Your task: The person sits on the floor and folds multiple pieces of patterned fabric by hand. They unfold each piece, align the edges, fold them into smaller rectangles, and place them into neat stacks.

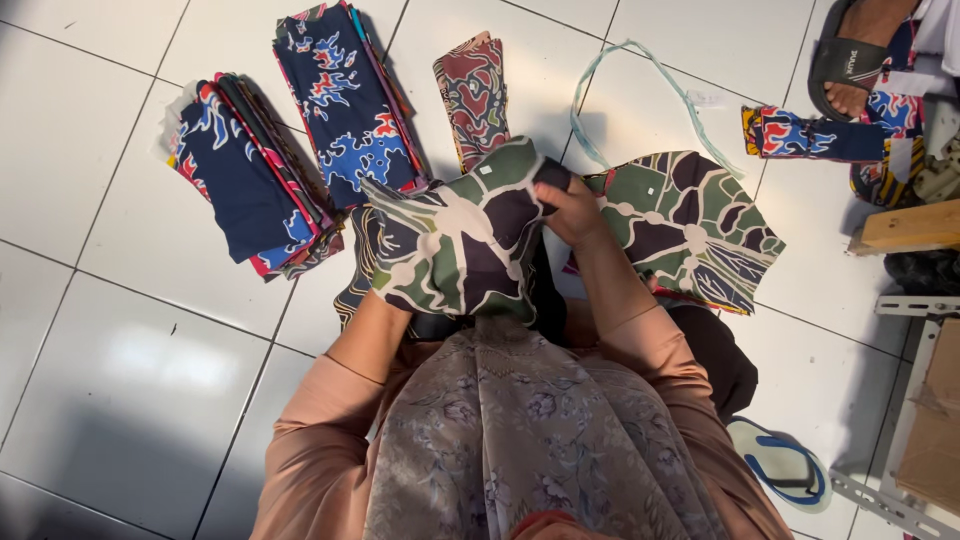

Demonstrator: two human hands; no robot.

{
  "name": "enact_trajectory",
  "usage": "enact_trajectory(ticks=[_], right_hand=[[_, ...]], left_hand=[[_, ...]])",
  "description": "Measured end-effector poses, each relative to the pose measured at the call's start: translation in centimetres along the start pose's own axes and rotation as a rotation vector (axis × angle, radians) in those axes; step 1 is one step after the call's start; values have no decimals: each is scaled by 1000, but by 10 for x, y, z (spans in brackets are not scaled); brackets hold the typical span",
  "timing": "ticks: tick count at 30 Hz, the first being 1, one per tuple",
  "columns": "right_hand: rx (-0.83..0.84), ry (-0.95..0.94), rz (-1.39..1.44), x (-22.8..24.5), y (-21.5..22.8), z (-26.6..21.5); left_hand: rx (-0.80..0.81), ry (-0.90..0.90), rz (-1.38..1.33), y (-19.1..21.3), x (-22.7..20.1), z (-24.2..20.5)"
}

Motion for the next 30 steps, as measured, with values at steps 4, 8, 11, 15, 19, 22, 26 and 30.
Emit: enact_trajectory(ticks=[4, 8, 11, 15, 19, 22, 26, 30], right_hand=[[-231, 82, -180, 46, 23, -2], [-266, -162, -634, 21, 34, 3], [-105, -318, -866, -56, 25, 10], [-209, 78, -1062, -83, 38, 18], [-478, 164, -1563, -40, 118, -29], [-487, -111, -1747, -31, 183, -75], [-177, -11, -1797, -48, 191, -99], [-79, -21, -1735, -53, 205, -88]], left_hand=[[-13, 27, 98, 9, -20, -27], [-34, -98, -122, 31, -34, -72], [-416, -131, -84, 91, -11, -100], [-671, -8, 80, 134, 48, -117], [-682, -77, 232, 129, 63, -151], [-698, -52, 173, 134, 58, -165], [-753, 31, -170, 174, 52, -174], [-839, -13, -162, 218, 41, -183]])
Point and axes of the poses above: each hand's wrist, its own z-axis towards the middle knuckle, its own y-axis out of the back of the hand, x = y × z, the point moved 9 cm from there along z, towards the middle knuckle, and after that the axes turned 7 degrees about y, right-handed, at the moved point
